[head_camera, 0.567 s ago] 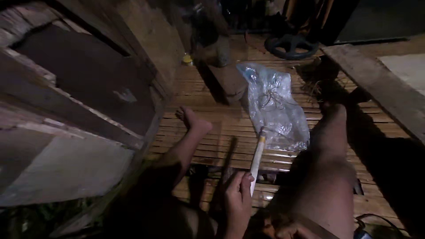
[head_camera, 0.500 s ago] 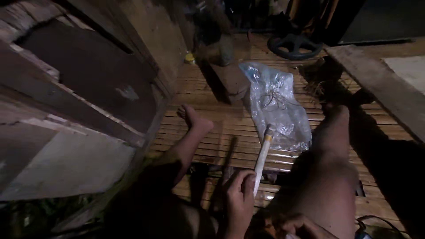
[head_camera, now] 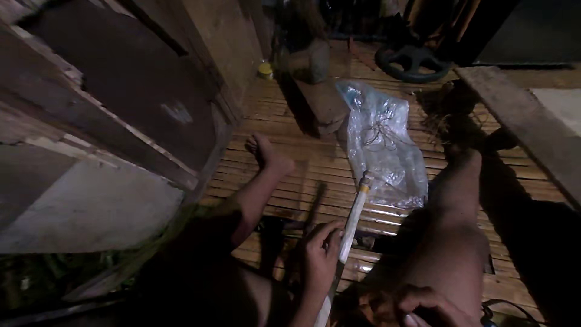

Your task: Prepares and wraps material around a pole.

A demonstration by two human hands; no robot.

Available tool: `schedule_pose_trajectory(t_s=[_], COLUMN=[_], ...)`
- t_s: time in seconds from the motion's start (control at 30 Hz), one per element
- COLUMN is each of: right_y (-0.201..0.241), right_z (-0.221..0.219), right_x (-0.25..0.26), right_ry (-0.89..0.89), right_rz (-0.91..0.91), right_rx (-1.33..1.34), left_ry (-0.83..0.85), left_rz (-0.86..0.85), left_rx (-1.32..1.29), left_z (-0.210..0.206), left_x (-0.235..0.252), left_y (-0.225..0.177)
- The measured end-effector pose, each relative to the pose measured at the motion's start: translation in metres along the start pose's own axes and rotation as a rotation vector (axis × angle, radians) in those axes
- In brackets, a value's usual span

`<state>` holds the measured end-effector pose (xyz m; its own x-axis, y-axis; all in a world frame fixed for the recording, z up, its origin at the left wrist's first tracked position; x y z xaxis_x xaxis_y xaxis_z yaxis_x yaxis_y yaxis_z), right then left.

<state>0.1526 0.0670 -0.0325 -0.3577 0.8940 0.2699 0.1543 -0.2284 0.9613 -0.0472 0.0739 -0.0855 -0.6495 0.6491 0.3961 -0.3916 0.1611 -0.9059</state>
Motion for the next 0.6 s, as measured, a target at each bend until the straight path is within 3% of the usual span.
schedule_pose_trajectory(t_s=[0.17, 0.27, 0.4, 0.6], right_y=[0.015, 0.022, 0.021, -0.064], right_z=[0.020, 0.020, 0.010, -0.043], right_x=[0.022, 0.056, 0.148, 0.295], right_ry=[-0.107, -0.123, -0.206, -0.099], right_rz=[0.025, 0.098, 0.235, -0.024], right_rx=[0.037, -0.098, -0.233, -0.457], left_ry=[-0.054, -0.047, 0.025, 0.069], left_rz=[0.041, 0.014, 0.035, 0.145], left_rx=[-0.055, 0.006, 0.028, 0.072], left_z=[0.005, 0.001, -0.008, -0.007], left_x=[0.003, 0.002, -0.002, -0.003], left_y=[-0.003, -0.001, 0.003, 0.016])
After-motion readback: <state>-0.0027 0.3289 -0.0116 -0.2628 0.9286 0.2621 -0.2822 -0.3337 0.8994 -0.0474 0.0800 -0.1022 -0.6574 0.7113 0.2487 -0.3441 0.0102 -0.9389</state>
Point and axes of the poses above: each hand's wrist, its own x-axis towards the middle knuckle, its own z-axis out of the back of the hand, y = z × x, the point moved 6 cm from there along x, towards the middle knuckle, and after that the axes turned 12 degrees about -y, right-handed, at the moved point
